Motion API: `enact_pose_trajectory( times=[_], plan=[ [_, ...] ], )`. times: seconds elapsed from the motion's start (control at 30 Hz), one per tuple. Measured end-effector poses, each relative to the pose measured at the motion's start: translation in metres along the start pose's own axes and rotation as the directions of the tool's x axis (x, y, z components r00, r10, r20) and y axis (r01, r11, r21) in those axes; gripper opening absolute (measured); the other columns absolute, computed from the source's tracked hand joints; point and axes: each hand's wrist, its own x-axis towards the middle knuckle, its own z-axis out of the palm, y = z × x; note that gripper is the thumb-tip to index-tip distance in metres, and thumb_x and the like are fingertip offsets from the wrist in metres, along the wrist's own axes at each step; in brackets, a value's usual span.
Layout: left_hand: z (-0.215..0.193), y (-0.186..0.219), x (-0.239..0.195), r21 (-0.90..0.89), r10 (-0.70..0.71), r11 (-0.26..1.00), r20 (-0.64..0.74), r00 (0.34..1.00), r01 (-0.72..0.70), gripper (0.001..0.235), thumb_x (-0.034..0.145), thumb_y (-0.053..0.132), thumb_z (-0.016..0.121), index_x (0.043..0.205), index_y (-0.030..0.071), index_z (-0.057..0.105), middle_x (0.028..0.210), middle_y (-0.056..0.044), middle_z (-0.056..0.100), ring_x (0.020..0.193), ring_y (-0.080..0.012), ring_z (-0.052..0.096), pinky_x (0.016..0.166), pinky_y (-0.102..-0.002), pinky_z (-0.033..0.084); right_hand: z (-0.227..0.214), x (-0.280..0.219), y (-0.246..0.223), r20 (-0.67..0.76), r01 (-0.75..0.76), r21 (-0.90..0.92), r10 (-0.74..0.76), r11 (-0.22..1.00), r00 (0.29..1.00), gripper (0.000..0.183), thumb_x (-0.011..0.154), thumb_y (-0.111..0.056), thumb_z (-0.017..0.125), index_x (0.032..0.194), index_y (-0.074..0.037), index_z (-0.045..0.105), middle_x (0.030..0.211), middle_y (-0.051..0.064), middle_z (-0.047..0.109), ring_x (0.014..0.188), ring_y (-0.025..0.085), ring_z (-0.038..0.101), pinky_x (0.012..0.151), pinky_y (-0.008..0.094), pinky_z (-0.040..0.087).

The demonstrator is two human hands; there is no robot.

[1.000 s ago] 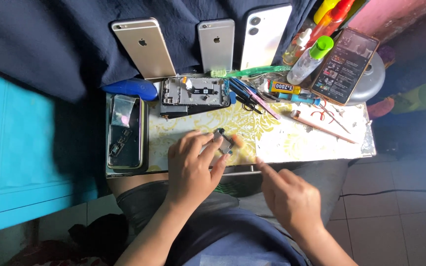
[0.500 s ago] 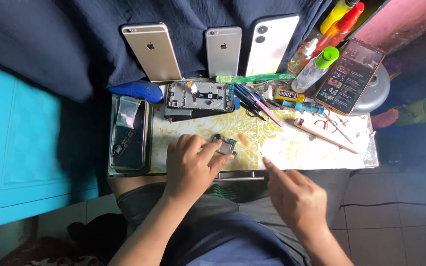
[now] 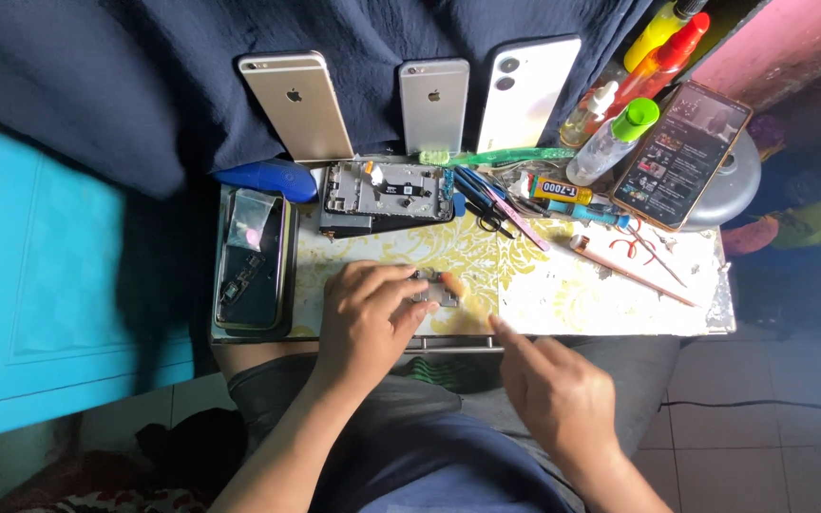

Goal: The person is repairing a small electronic component, likely a phone motherboard, on a small table. They use a toothbrush to clean the component, apply a liquid from a small bottle, and use a pink tool to scrape or clean the surface.

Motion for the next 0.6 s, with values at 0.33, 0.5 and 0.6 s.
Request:
enact_pose_trajectory(
  times=[0.33,0.5,0.6],
  plan=[
    [0.001,0.001,-0.004,0.038,-0.071,0.997,0.030,0.997,0.069,0.052,0.079,0.031,0.093,0.123,0.015,0.069,0.096,-0.003,0.071,0.094,-0.0276,0.062,0.082,-0.041,0.047,0.001,0.004,-0.012,-0.044,0.017,-0.013,-0.018,1.000,0.999,0.044,0.092,-0.027,0.069,0.136,-0.033,0.067,0.068,-0.008,0.057,0.049,0.016,0.055,0.039,0.036,0.038],
    [0.002,0.000,-0.004,0.058,-0.072,0.996,0.020,0.997,0.071,0.051,0.082,0.035,0.090,0.124,0.016,0.069,0.099,-0.002,0.071,0.094,-0.0270,0.062,0.082,-0.041,0.047,0.001,0.006,-0.016,-0.090,-0.001,0.003,0.001,1.000,0.996,0.037,0.096,-0.024,0.068,0.132,-0.032,0.070,0.063,-0.007,0.049,0.049,0.015,0.053,0.038,0.036,0.036],
    [0.002,0.000,-0.005,0.045,-0.075,0.996,0.011,0.997,0.074,0.055,0.076,0.028,0.094,0.124,0.014,0.070,0.104,-0.004,0.074,0.097,-0.0275,0.063,0.084,-0.041,0.048,0.004,-0.011,-0.018,-0.037,0.032,0.049,-0.030,0.998,0.999,0.045,0.095,-0.022,0.065,0.139,-0.034,0.064,0.064,-0.007,0.043,0.048,0.015,0.049,0.038,0.036,0.038]
  ],
)
